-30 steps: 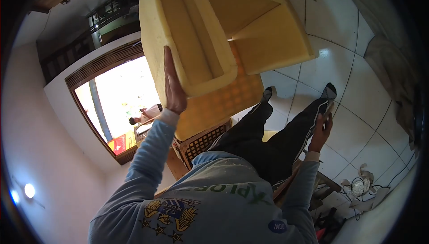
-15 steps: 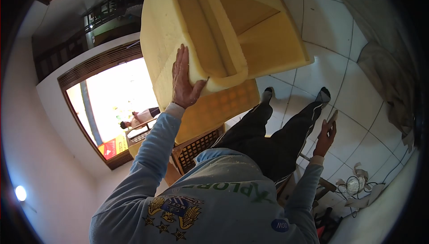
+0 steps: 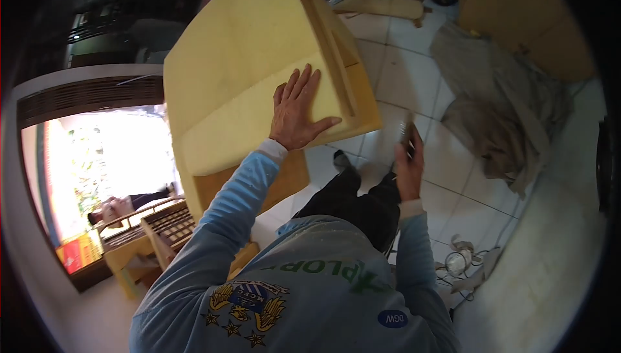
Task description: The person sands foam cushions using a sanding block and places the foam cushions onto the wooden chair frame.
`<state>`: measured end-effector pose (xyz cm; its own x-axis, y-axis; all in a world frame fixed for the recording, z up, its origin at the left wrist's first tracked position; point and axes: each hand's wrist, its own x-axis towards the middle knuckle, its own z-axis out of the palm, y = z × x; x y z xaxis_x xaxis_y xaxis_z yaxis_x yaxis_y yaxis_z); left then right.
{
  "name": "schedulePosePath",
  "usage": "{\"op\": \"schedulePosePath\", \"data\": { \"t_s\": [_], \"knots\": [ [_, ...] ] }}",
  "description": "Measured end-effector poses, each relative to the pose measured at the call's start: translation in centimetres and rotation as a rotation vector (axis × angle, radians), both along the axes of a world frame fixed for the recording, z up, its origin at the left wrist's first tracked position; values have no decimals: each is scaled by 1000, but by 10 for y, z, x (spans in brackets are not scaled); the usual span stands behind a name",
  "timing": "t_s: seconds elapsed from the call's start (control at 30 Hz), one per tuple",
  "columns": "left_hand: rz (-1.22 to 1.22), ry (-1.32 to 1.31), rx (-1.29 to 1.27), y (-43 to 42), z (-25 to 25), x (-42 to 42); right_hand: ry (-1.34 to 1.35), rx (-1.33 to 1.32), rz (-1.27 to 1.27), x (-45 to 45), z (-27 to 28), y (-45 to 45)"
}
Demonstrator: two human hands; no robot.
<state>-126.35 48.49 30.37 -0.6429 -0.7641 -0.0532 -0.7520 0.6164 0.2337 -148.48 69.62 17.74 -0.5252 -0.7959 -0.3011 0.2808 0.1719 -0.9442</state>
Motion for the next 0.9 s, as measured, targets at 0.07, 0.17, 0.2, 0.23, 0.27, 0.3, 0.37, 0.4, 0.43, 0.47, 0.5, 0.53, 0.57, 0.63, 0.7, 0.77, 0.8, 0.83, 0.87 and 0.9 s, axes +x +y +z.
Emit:
{"op": "schedulePosePath", "data": {
  "t_s": [0.07,0.17,0.2,0.23,0.27,0.3,0.37,0.4,0.43,0.47,0.5,0.53,0.57,0.63,0.7,0.77,0.8,0.83,0.87,0.9],
  "knots": [
    [-87,62,45,-7,-1,16,320,-133,73,13,26,-44],
    [-209,59,39,-4,20,29,787,-215,126,29,89,-115],
    [-164,9,3,-3,21,34,897,-176,164,36,100,-131],
    [-116,-45,-25,0,21,40,1002,-132,206,46,108,-142],
    [-69,-101,-53,1,20,44,1105,-89,246,53,115,-147],
    [-67,-68,-41,-2,15,48,1170,-104,266,59,100,-138],
    [-77,-35,-34,-5,10,50,1123,-173,73,72,78,-98],
    [-77,-23,-30,-6,9,50,1172,-82,97,77,67,-64],
    [-79,-30,-41,-5,9,49,1215,7,121,81,59,-28],
    [-85,-24,-49,-3,10,47,1254,123,175,84,56,3],
    [-86,-25,-58,0,11,46,1286,236,232,84,57,22],
    [-86,-30,-72,0,14,45,1299,217,183,81,65,23],
    [-81,-36,-93,-3,17,47,1310,190,132,77,74,19],
    [-163,47,-70,-6,13,54,1235,44,41,73,102,-12],
    [-256,128,-69,-10,0,65,1284,-7,155,85,138,-69],
    [-220,149,-75,-20,-11,98,1368,-67,399,86,161,-110],
    [-191,153,-80,-25,-13,124,1415,-109,582,86,167,-130],
    [-94,143,-73,-30,-10,158,1455,-169,765,90,170,-149],
    [9,69,-73,-37,-16,202,1478,-170,839,82,168,-157],
    [133,8,-95,-36,-12,254,1499,-165,917,62,163,-158]
  ]
}}
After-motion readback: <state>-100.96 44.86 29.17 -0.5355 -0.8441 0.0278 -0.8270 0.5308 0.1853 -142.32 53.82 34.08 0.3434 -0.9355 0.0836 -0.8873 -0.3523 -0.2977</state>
